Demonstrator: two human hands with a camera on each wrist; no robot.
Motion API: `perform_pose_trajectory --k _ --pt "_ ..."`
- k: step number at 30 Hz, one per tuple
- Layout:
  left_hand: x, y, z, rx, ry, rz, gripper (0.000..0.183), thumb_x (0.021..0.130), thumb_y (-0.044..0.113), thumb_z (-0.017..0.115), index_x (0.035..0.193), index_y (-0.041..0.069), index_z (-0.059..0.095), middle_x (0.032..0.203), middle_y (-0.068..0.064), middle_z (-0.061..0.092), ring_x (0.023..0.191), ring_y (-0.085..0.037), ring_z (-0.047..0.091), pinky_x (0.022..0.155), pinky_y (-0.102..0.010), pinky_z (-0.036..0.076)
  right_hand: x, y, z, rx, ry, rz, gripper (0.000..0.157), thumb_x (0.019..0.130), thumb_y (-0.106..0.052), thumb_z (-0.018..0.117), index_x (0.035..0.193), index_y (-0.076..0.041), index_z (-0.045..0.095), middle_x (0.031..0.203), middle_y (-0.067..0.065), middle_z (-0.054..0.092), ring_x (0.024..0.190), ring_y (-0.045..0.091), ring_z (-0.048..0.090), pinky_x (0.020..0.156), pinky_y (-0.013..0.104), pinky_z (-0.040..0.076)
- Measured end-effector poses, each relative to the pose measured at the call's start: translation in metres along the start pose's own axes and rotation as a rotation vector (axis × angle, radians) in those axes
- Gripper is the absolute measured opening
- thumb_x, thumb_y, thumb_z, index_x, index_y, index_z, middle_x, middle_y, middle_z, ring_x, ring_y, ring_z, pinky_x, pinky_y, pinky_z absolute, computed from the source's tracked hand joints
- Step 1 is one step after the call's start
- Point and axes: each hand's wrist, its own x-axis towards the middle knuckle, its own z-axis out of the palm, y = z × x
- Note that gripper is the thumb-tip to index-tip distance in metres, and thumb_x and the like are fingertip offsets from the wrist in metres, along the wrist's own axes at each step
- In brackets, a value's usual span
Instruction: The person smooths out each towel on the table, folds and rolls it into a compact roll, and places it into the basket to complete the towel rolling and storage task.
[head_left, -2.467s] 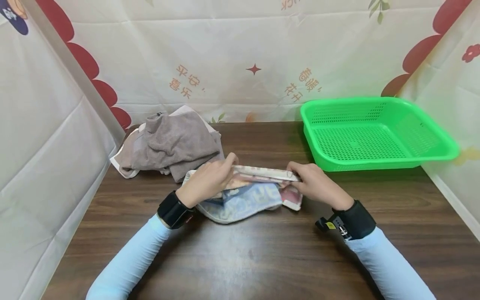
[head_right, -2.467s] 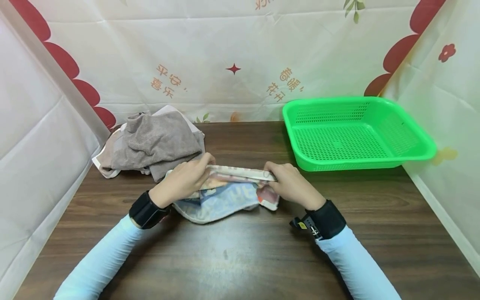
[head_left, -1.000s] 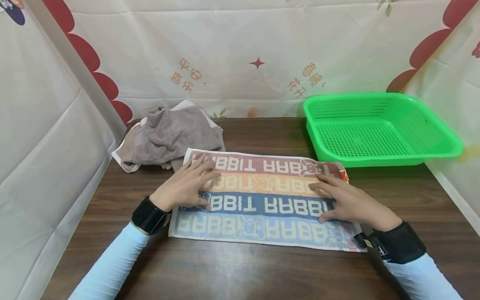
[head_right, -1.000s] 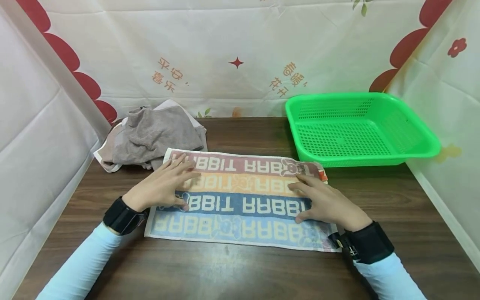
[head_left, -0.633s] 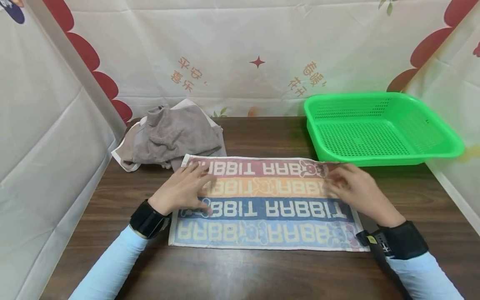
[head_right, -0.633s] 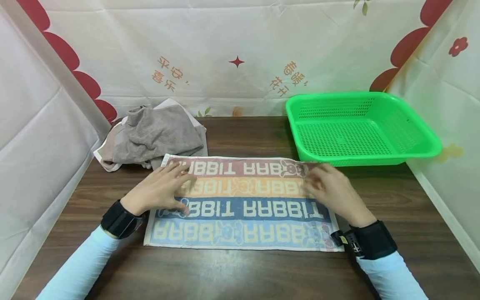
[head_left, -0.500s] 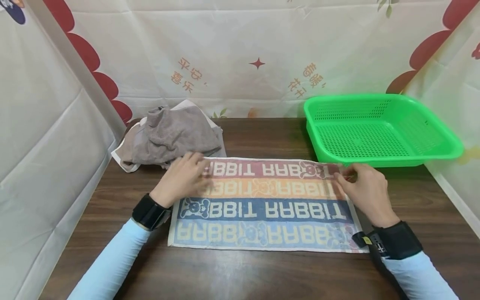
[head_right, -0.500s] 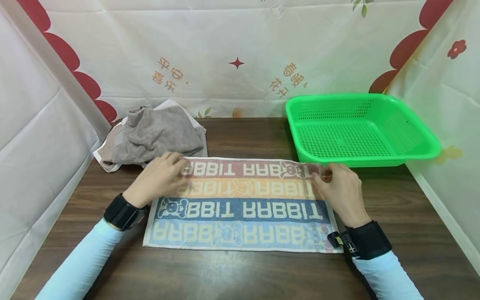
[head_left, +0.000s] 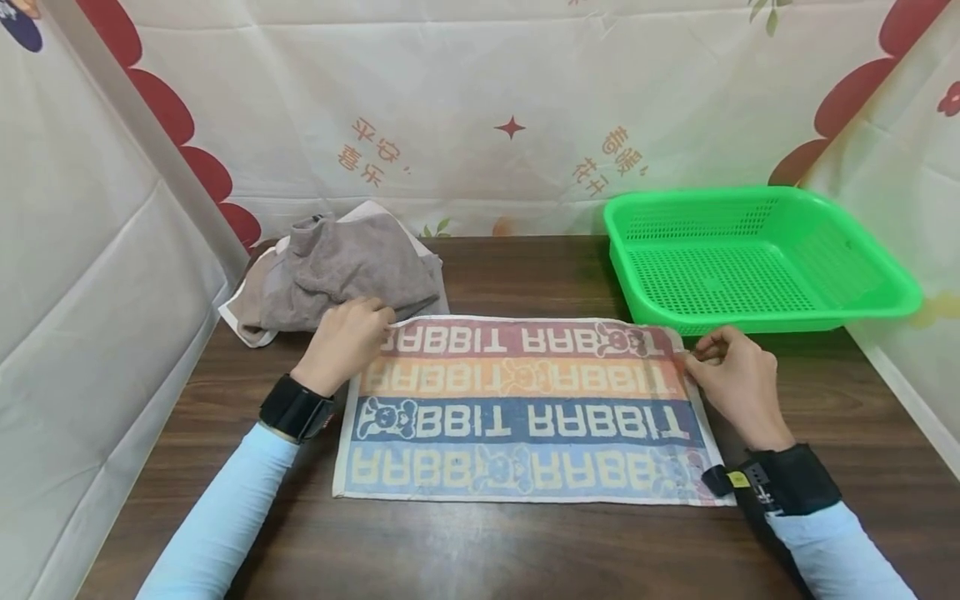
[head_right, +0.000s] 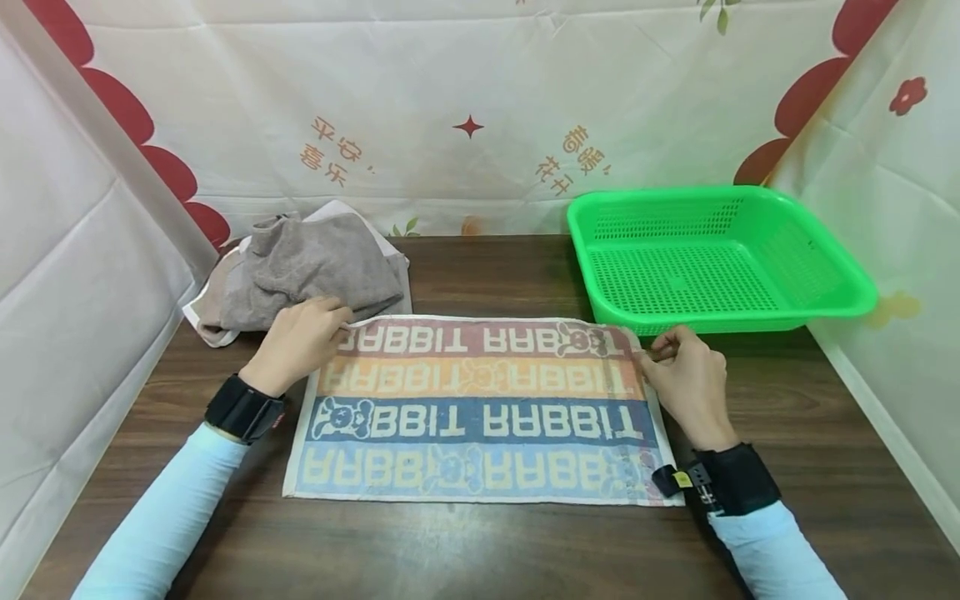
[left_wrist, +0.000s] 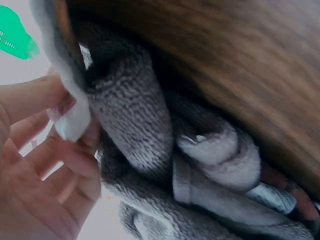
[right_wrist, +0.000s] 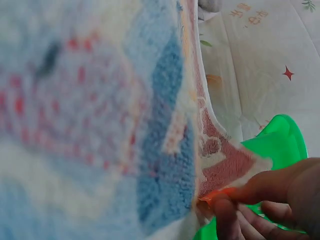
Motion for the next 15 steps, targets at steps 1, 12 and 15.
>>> perform_pose_trajectory --k 1,12,15 --pt "-0.001 -0.001 -0.001 -0.013 -0.001 -0.011 0.008 0.087 0.004 0.078 0.093 0.008 0.075 0.088 -0.009 0.069 0.080 -0.033 0.068 0.061 -0.048 0.057 0.000 0.001 0.000 0.005 -0.014 -0.020 0.022 0.092 -0.022 0.076 0.104 -0.003 0.072 0.085 0.017 0.074 0.059 -0.006 0.050 0.068 0.027 0.035" --pt "-0.006 -0.010 -0.008 -0.193 -0.049 -0.065 0.009 0.092 0.000 0.072 0.096 0.008 0.073 0.093 -0.007 0.070 0.084 -0.027 0.070 0.071 -0.044 0.056 0.006 -0.004 0.000 0.012 -0.128 -0.110 0.018 0.092 -0.022 0.073 0.106 -0.010 0.075 0.087 0.011 0.075 0.063 -0.004 0.056 0.063 0.024 0.039" --pt "-0.005 -0.011 -0.009 -0.219 -0.067 -0.073 0.009 0.092 0.003 0.072 0.099 0.008 0.074 0.095 -0.007 0.071 0.086 -0.027 0.070 0.074 -0.045 0.057 0.007 -0.004 0.003 0.006 -0.093 -0.152 0.021 0.092 -0.021 0.076 0.108 -0.007 0.076 0.084 0.013 0.077 0.061 -0.005 0.055 0.062 0.022 0.038"
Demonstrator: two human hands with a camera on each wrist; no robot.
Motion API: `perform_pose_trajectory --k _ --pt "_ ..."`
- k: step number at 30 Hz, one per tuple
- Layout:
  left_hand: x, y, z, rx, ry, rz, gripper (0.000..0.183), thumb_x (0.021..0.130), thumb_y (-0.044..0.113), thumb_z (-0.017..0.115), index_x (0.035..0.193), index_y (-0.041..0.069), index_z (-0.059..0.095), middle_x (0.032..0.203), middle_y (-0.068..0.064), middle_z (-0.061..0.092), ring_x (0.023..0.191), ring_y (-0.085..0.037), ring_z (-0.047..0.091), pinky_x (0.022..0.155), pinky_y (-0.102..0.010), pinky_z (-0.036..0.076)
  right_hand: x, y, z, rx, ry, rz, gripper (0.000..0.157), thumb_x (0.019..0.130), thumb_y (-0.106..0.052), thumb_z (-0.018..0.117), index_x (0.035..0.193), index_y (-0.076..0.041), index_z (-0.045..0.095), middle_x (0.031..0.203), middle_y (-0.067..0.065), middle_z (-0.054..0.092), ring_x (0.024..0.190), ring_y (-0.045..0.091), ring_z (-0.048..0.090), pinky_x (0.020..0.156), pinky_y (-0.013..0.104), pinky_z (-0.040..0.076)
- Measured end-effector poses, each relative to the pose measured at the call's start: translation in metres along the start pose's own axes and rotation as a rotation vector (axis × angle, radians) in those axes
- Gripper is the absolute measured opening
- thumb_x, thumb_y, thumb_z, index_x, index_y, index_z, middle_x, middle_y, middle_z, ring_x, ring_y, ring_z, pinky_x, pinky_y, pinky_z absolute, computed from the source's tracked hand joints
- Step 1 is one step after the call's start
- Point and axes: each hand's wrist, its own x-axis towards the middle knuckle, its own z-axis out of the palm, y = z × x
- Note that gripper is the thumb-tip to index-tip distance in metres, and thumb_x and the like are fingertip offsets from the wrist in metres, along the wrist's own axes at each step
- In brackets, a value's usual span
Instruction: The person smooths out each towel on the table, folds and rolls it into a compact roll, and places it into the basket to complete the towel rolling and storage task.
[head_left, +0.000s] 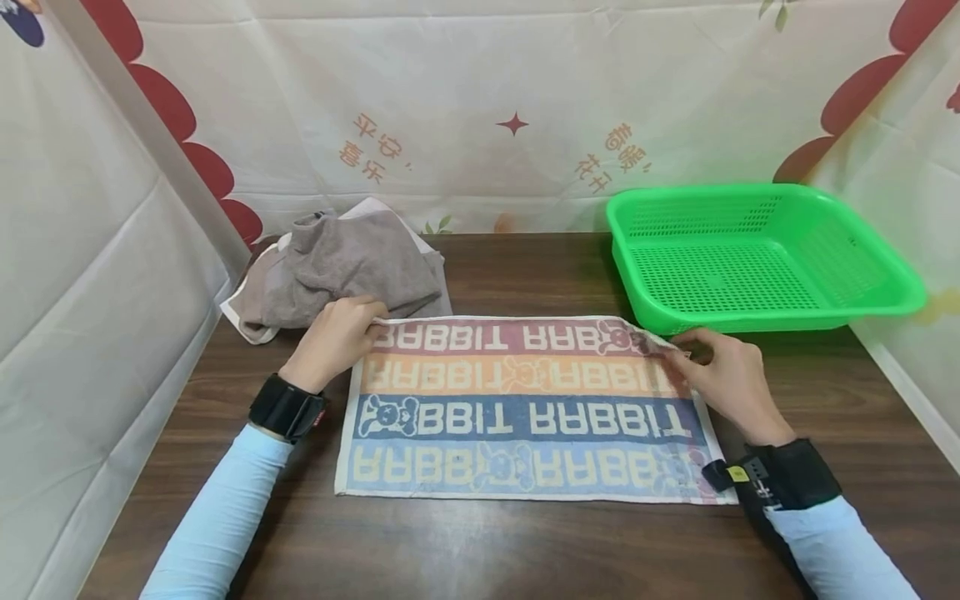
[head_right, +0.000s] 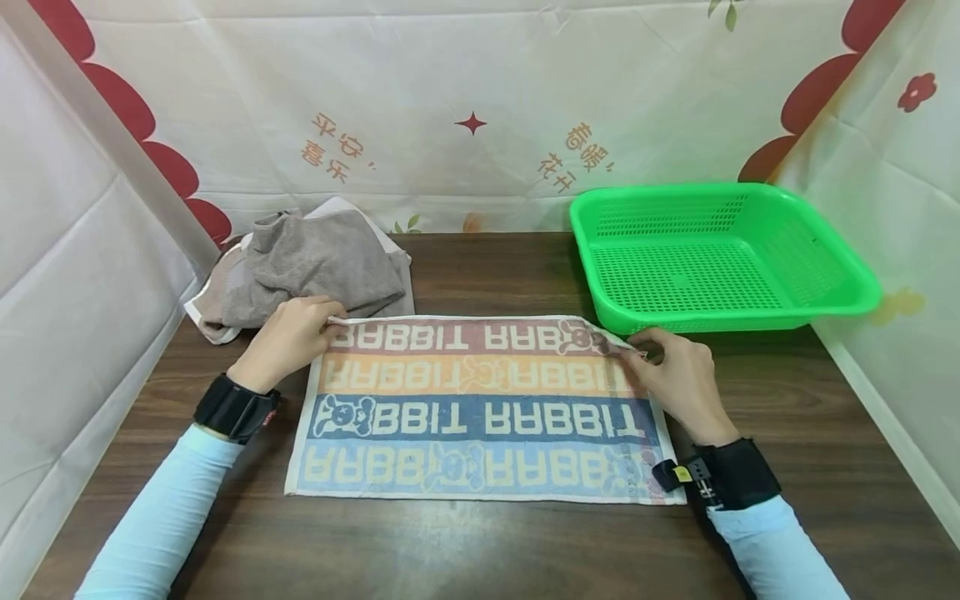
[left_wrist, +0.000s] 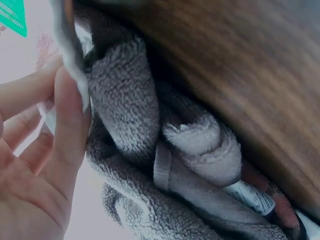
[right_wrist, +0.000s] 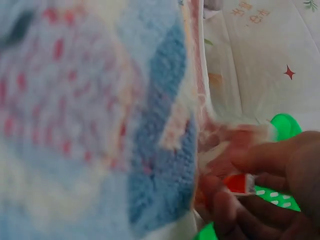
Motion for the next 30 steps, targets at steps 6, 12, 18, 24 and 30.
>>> perform_pose_trajectory --k 6,12,18,24,30 --pt "-0.003 -0.004 -0.008 -0.093 0.021 -0.005 0.007 0.091 0.009 0.076 0.098 0.010 0.076 0.089 -0.004 0.073 0.073 -0.020 0.063 0.071 -0.043 0.054 -0.006 0.003 -0.017 0.050 0.048 -0.162 0.023 0.088 -0.002 0.075 0.110 -0.007 0.073 0.081 0.011 0.075 0.062 -0.015 0.053 0.056 0.012 0.040" --pt "-0.002 -0.016 -0.023 -0.129 0.096 -0.007 0.009 0.089 0.010 0.079 0.097 0.008 0.079 0.086 -0.006 0.077 0.067 -0.016 0.062 0.067 -0.040 0.051 0.004 -0.005 -0.045 0.078 0.062 -0.244 0.020 0.087 0.002 0.077 0.102 -0.011 0.074 0.066 0.002 0.071 0.056 -0.015 0.056 0.053 0.013 0.039" --pt "0.009 -0.028 -0.036 -0.123 0.125 -0.029 0.007 0.091 0.011 0.078 0.095 0.005 0.079 0.082 -0.009 0.076 0.062 -0.017 0.053 0.063 -0.035 0.042 0.035 -0.013 -0.054 0.041 0.027 -0.232 0.008 0.093 -0.010 0.076 0.100 -0.008 0.076 0.061 0.001 0.068 0.050 -0.006 0.053 0.052 0.017 0.034" --pt "0.025 -0.037 -0.042 -0.131 0.203 -0.009 0.005 0.090 0.007 0.076 0.091 0.007 0.080 0.071 -0.007 0.072 0.054 -0.014 0.043 0.059 -0.033 0.035 0.058 -0.011 -0.055 0.108 0.024 -0.234 0.019 0.095 -0.007 0.072 0.113 -0.009 0.077 0.073 0.009 0.071 0.047 0.000 0.057 0.049 0.017 0.039" --pt "0.007 -0.037 -0.049 -0.161 0.191 0.015 0.004 0.087 0.012 0.081 0.089 0.009 0.082 0.077 -0.004 0.075 0.066 -0.015 0.063 0.066 -0.031 0.048 0.047 -0.008 -0.061 0.193 -0.018 -0.163 0.019 0.094 -0.004 0.072 0.111 -0.012 0.077 0.076 -0.004 0.073 0.056 0.001 0.064 0.054 0.015 0.046"
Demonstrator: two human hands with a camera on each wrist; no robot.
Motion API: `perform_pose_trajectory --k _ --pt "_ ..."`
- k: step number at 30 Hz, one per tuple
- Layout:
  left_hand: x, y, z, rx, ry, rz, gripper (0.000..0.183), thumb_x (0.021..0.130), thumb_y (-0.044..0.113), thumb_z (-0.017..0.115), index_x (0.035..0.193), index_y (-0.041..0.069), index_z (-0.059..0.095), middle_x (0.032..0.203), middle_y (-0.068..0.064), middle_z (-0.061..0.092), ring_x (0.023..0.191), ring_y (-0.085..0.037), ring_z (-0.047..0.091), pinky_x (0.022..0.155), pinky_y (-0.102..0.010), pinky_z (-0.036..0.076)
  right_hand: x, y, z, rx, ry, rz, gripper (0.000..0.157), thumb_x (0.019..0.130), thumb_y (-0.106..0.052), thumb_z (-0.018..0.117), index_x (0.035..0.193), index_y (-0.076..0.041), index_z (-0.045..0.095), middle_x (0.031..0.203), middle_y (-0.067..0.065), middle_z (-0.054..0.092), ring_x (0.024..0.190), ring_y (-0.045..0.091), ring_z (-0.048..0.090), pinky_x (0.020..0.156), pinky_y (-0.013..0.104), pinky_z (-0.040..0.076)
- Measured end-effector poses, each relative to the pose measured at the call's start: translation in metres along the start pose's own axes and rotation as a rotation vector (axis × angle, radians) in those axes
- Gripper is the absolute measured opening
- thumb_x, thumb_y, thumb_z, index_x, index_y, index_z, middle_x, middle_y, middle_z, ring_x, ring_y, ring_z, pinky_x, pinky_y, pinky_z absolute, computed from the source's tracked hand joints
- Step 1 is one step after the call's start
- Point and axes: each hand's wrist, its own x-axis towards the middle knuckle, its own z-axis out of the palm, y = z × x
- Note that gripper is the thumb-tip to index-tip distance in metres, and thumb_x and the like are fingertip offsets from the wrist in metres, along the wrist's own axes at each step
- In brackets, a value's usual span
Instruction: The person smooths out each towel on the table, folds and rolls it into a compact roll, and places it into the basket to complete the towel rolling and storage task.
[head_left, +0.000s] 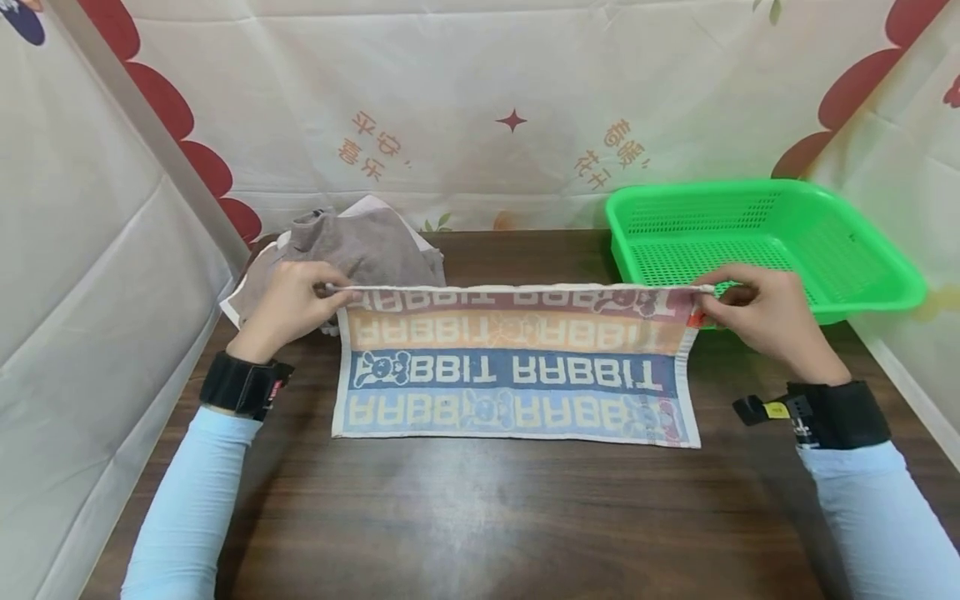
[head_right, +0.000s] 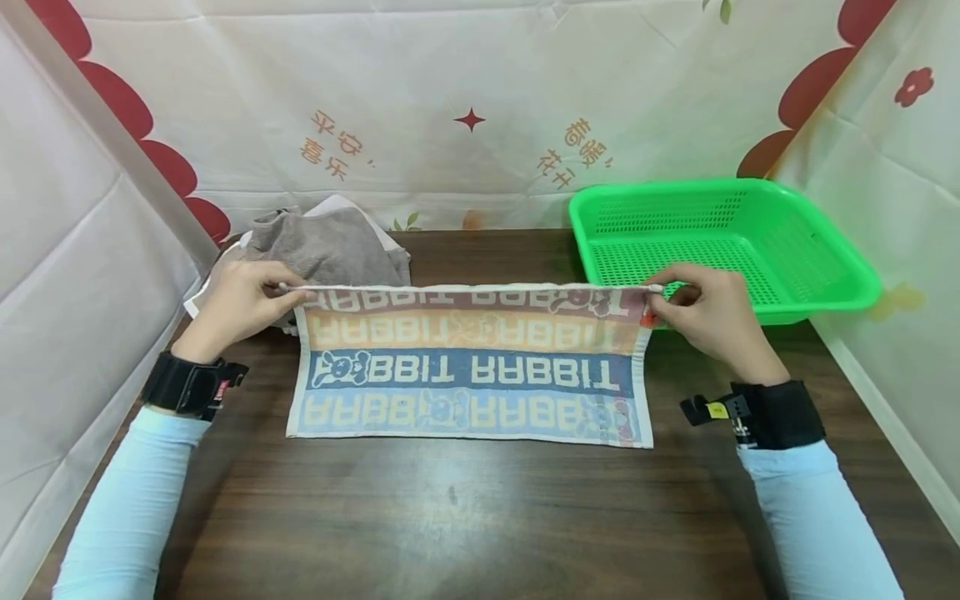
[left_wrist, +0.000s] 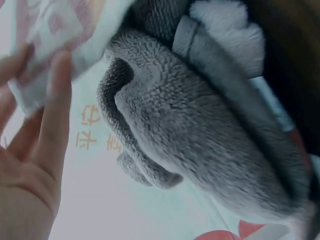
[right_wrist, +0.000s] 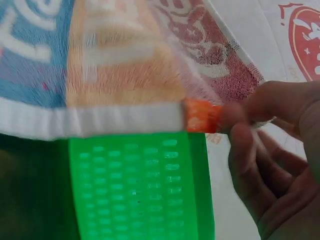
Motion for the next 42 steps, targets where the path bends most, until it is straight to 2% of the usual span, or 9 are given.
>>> perform_pose_trajectory --k 3,5,10,17,24,33,37,40,42 --pt "-0.015 0.001 -0.007 -0.087 -0.064 0.015 0.003 0.084 0.012 0.085 0.086 0.013 0.083 0.078 0.003 0.074 0.070 -0.009 0.063 0.066 -0.022 0.049 -0.017 0.001 -0.005 0.119 -0.022 -0.003 0.025 0.091 0.007 0.070 0.112 -0.005 0.076 0.087 -0.006 0.074 0.068 0.002 0.070 0.063 0.013 0.052" --pt "-0.025 0.001 -0.010 -0.159 -0.104 0.033 0.008 0.081 0.009 0.087 0.084 0.016 0.083 0.077 0.007 0.072 0.069 -0.004 0.060 0.064 -0.016 0.048 -0.029 0.004 -0.007 0.167 -0.033 -0.070 0.030 0.087 0.017 0.070 0.111 0.000 0.076 0.096 -0.002 0.075 0.076 0.003 0.073 0.068 0.012 0.054" --pt "-0.044 0.002 -0.007 -0.270 -0.220 0.071 0.016 0.076 0.004 0.089 0.079 0.018 0.082 0.077 0.012 0.070 0.066 0.000 0.055 0.061 -0.016 0.045 -0.054 0.011 -0.003 0.129 -0.081 -0.194 0.041 0.075 0.025 0.074 0.102 -0.006 0.080 0.101 -0.004 0.077 0.091 -0.003 0.071 0.074 0.008 0.053" --pt "-0.064 0.006 0.002 -0.289 -0.397 0.017 0.022 0.074 0.008 0.092 0.076 0.026 0.079 0.075 0.018 0.065 0.069 0.000 0.057 0.064 -0.022 0.049 -0.080 0.016 0.008 0.101 -0.233 -0.205 0.049 0.071 0.020 0.079 0.098 -0.020 0.081 0.100 -0.006 0.076 0.092 -0.006 0.068 0.071 0.009 0.051" --pt "-0.078 0.013 0.006 -0.165 -0.507 -0.010 0.019 0.073 0.019 0.093 0.078 0.033 0.081 0.074 0.024 0.063 0.069 0.002 0.052 0.064 -0.020 0.044 -0.090 0.022 0.023 0.056 -0.285 -0.286 0.049 0.063 0.014 0.087 0.093 -0.025 0.082 0.100 -0.008 0.074 0.097 -0.008 0.064 0.081 0.004 0.045" --pt "-0.082 0.013 0.014 -0.091 -0.588 -0.013 0.020 0.071 0.025 0.093 0.078 0.040 0.081 0.075 0.025 0.064 0.067 0.005 0.053 0.062 -0.019 0.043 -0.098 0.026 0.025 0.074 -0.311 -0.321 0.053 0.061 0.014 0.089 0.092 -0.028 0.082 0.101 -0.007 0.071 0.095 -0.006 0.061 0.076 0.007 0.046" --pt "-0.085 0.014 0.018 -0.099 -0.616 -0.042 0.015 0.072 0.039 0.092 0.075 0.044 0.079 0.073 0.027 0.064 0.065 0.007 0.052 0.059 -0.019 0.042 -0.097 0.025 0.026 0.064 -0.344 -0.314 0.050 0.061 0.011 0.090 0.090 -0.029 0.082 0.100 -0.008 0.071 0.094 -0.005 0.061 0.077 0.006 0.045" --pt "-0.084 0.015 0.019 -0.098 -0.598 -0.050 0.010 0.077 0.046 0.088 0.076 0.043 0.078 0.074 0.028 0.066 0.065 0.007 0.053 0.060 -0.019 0.043 -0.096 0.023 0.030 0.025 -0.379 -0.299 0.045 0.064 0.000 0.093 0.087 -0.036 0.080 0.098 -0.011 0.068 0.090 -0.005 0.058 0.075 0.007 0.043" --pt "-0.082 0.017 0.021 -0.061 -0.547 -0.039 0.010 0.080 0.045 0.087 0.078 0.039 0.079 0.076 0.026 0.067 0.066 0.004 0.054 0.062 -0.021 0.044 -0.094 0.021 0.032 -0.006 -0.386 -0.291 0.040 0.067 -0.007 0.094 0.084 -0.039 0.078 0.096 -0.015 0.067 0.085 -0.006 0.057 0.072 0.009 0.043"
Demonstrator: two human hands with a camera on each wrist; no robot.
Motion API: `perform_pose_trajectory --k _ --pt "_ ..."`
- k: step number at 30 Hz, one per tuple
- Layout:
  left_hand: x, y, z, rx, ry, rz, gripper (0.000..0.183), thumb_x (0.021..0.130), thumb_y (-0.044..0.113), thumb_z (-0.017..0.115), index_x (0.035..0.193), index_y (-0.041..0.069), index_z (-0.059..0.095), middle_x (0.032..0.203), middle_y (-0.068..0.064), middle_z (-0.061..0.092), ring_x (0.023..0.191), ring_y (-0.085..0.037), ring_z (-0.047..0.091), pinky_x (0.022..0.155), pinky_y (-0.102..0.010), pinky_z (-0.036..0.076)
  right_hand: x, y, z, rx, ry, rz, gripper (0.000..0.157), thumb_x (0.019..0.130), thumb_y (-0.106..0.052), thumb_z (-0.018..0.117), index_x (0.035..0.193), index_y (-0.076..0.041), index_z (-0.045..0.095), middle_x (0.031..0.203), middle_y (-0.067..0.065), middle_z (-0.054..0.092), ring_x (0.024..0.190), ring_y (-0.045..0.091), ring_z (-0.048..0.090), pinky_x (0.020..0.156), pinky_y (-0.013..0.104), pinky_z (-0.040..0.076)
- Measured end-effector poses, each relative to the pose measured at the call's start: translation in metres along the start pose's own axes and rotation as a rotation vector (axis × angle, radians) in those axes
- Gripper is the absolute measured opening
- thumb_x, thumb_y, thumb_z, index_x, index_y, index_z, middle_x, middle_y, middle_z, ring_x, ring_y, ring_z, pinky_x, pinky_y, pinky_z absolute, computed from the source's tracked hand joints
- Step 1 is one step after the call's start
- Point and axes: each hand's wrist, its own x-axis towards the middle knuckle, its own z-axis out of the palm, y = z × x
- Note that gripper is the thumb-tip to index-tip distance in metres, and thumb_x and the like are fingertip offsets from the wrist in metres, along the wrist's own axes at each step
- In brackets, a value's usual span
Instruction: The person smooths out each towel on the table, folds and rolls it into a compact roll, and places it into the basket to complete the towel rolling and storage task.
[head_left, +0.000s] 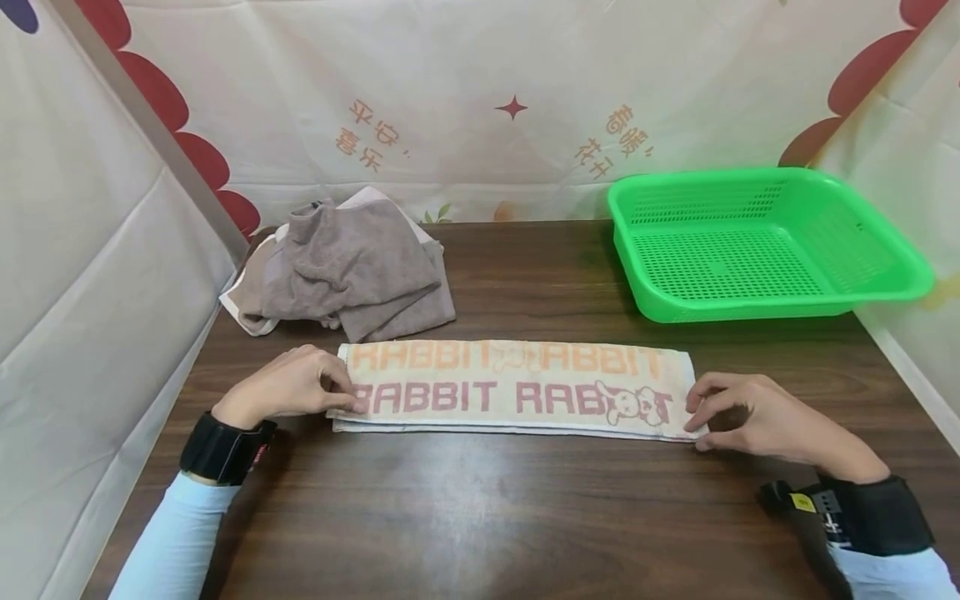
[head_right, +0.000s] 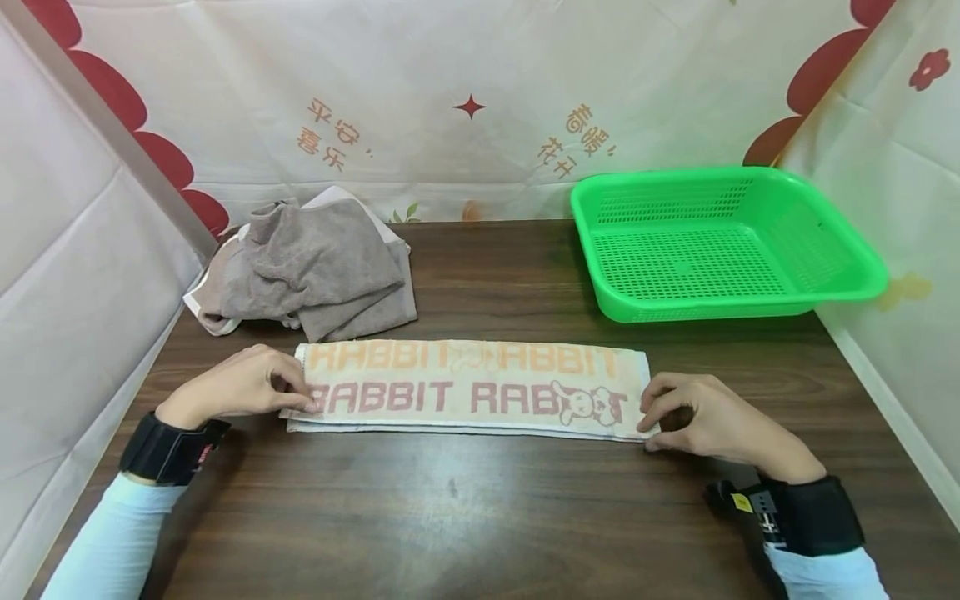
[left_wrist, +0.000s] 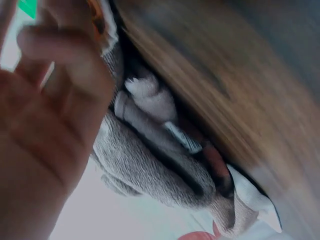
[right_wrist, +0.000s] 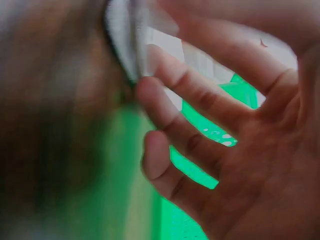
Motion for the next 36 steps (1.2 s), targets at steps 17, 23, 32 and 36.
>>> perform_pose_trajectory --k 17,23,32,36 --pt "0.013 0.002 0.005 0.171 0.029 -0.029 0.063 0.070 0.029 0.095 0.129 0.016 0.074 0.135 -0.005 0.064 0.125 -0.030 0.054 0.100 -0.050 0.050 0.037 0.014 -0.003 -0.135 -0.043 0.544 0.046 0.097 -0.044 0.070 0.120 -0.005 0.067 0.107 0.018 0.065 0.087 0.025 0.060 0.066 0.034 0.043" --pt "0.014 0.006 0.006 0.170 0.019 -0.034 0.064 0.070 0.031 0.095 0.130 0.017 0.073 0.137 -0.006 0.064 0.123 -0.030 0.054 0.100 -0.051 0.050 0.028 0.019 -0.007 0.215 0.020 0.616 0.038 0.099 -0.027 0.070 0.122 -0.001 0.053 0.097 0.009 0.066 0.075 0.007 0.059 0.065 0.026 0.052" --pt "0.049 0.036 0.019 0.224 -0.015 0.105 0.064 0.081 0.044 0.087 0.137 0.020 0.068 0.140 -0.009 0.062 0.125 -0.030 0.057 0.099 -0.048 0.053 -0.017 0.047 -0.032 0.426 0.178 0.822 0.031 0.101 -0.033 0.067 0.127 -0.032 0.051 0.094 -0.031 0.068 0.082 -0.002 0.064 0.067 0.024 0.054" --pt "0.075 0.051 0.026 0.237 -0.046 0.163 0.067 0.087 0.050 0.080 0.145 0.022 0.062 0.146 -0.009 0.058 0.130 -0.030 0.054 0.106 -0.047 0.049 -0.037 0.059 -0.045 0.428 0.295 0.906 0.028 0.098 -0.035 0.070 0.120 -0.040 0.054 0.085 -0.033 0.066 0.070 -0.002 0.060 0.059 0.026 0.051"
